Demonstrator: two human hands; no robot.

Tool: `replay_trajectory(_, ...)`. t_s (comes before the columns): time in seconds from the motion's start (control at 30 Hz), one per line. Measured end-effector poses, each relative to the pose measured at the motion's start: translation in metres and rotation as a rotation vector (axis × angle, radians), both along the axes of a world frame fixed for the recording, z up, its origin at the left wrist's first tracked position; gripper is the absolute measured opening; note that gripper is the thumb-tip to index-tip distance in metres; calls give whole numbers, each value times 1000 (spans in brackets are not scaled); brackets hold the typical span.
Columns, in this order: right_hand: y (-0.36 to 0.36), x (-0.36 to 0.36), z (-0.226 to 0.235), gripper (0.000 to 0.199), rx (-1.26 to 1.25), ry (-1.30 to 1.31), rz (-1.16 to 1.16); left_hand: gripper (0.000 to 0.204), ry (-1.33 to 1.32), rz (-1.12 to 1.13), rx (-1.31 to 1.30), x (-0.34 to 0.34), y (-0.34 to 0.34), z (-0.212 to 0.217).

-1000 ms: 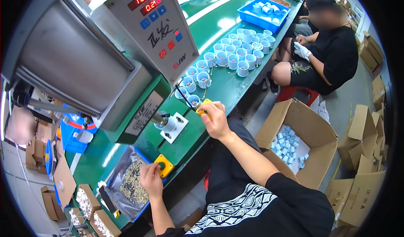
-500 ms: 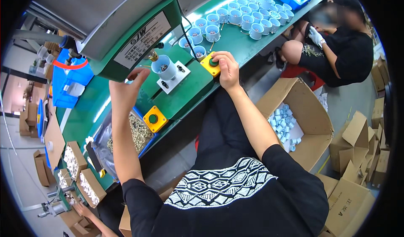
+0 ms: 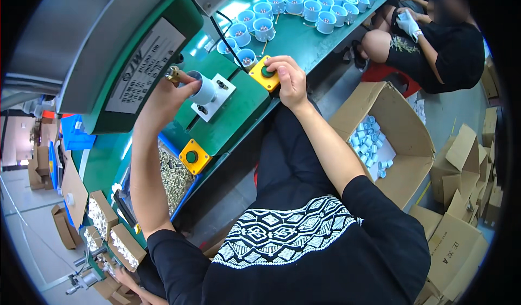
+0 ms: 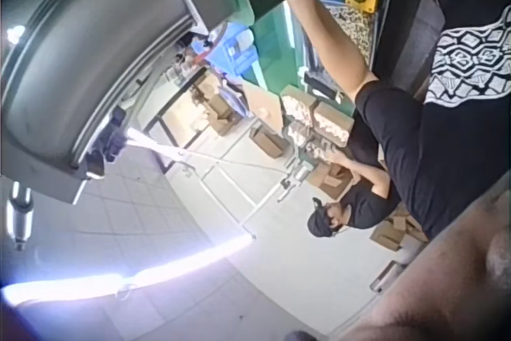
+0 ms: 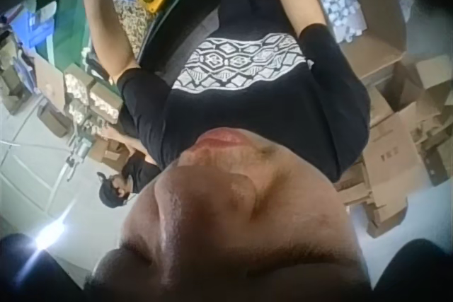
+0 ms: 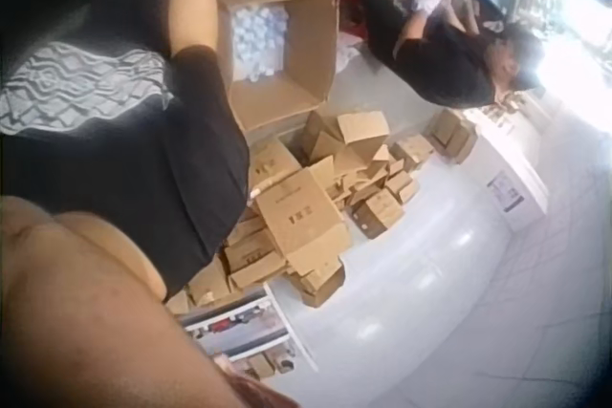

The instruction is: Operating a machine to package small components into blue containers and then placing them into boxes.

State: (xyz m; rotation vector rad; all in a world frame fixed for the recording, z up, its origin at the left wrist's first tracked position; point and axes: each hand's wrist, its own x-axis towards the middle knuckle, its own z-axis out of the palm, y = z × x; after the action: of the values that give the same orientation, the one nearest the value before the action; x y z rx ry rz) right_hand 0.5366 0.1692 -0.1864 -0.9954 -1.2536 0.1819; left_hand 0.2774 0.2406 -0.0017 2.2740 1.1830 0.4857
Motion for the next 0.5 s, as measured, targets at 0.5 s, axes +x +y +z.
replay_trajectory(0.5, 2, 3, -7, 39, 19, -12, 6, 31, -10, 51, -55, -6, 0, 3)
